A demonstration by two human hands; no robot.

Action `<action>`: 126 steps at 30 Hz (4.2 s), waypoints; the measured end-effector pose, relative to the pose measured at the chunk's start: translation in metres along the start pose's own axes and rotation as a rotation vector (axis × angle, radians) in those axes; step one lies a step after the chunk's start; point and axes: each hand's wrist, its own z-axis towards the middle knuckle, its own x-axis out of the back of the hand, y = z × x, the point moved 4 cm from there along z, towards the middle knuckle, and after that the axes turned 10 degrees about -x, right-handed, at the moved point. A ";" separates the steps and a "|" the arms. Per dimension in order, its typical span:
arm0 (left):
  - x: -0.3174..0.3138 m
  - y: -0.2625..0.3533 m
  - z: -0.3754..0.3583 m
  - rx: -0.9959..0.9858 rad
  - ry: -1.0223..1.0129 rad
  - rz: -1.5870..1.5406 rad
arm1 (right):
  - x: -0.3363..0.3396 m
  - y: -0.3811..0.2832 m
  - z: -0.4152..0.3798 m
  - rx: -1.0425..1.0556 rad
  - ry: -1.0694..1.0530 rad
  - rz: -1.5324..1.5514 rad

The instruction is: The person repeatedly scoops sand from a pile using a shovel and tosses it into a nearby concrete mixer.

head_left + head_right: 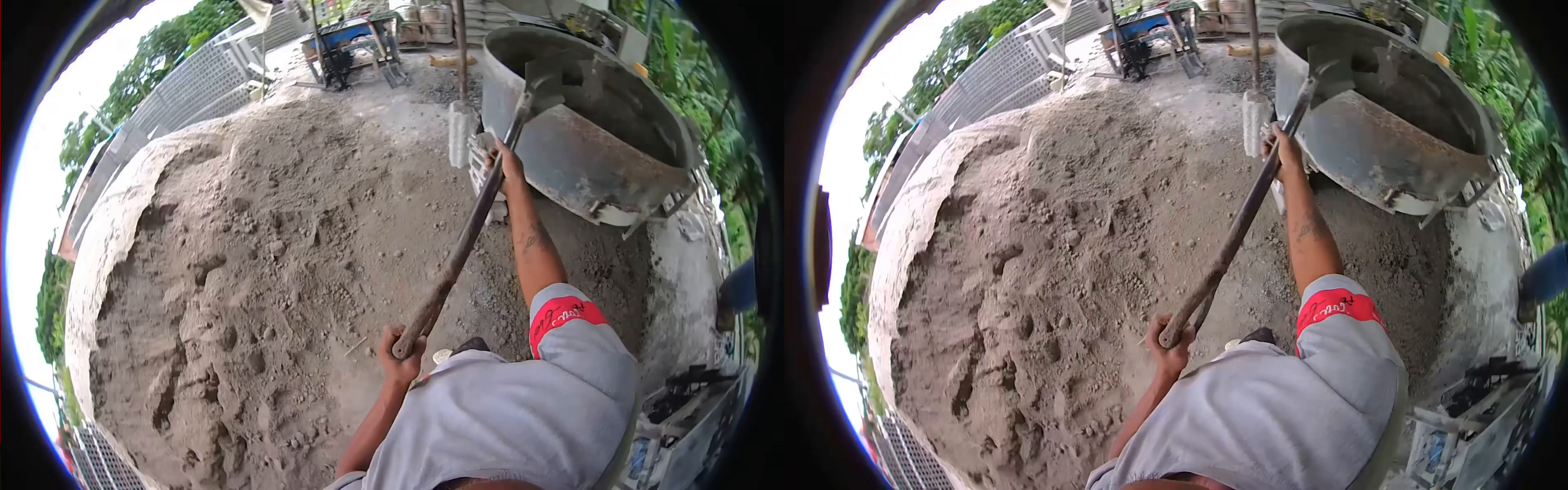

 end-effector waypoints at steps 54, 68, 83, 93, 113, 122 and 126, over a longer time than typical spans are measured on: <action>0.493 -0.020 -0.714 0.150 3.055 -0.473 | -0.010 0.839 -0.953 0.088 -3.000 -0.874; 0.368 -0.079 -0.834 0.973 3.182 -0.655 | 0.040 1.147 -0.907 -0.495 -2.101 -2.534; 0.354 -0.036 -0.721 1.535 3.255 -0.341 | 0.176 1.200 -0.892 -1.450 -0.805 -2.297; 0.179 -0.007 -0.695 1.577 3.227 -0.100 | 0.113 1.042 -0.881 -1.338 -0.895 -2.100; 0.041 0.237 -0.697 1.635 2.354 0.841 | 0.189 0.729 -0.753 -1.629 -0.481 -1.609; 0.090 0.182 -0.596 1.233 1.934 0.602 | 0.196 0.676 -0.525 -1.488 0.013 -1.219; 0.088 0.107 -0.504 1.122 1.854 0.535 | 0.118 0.577 -0.365 -1.279 0.053 -0.942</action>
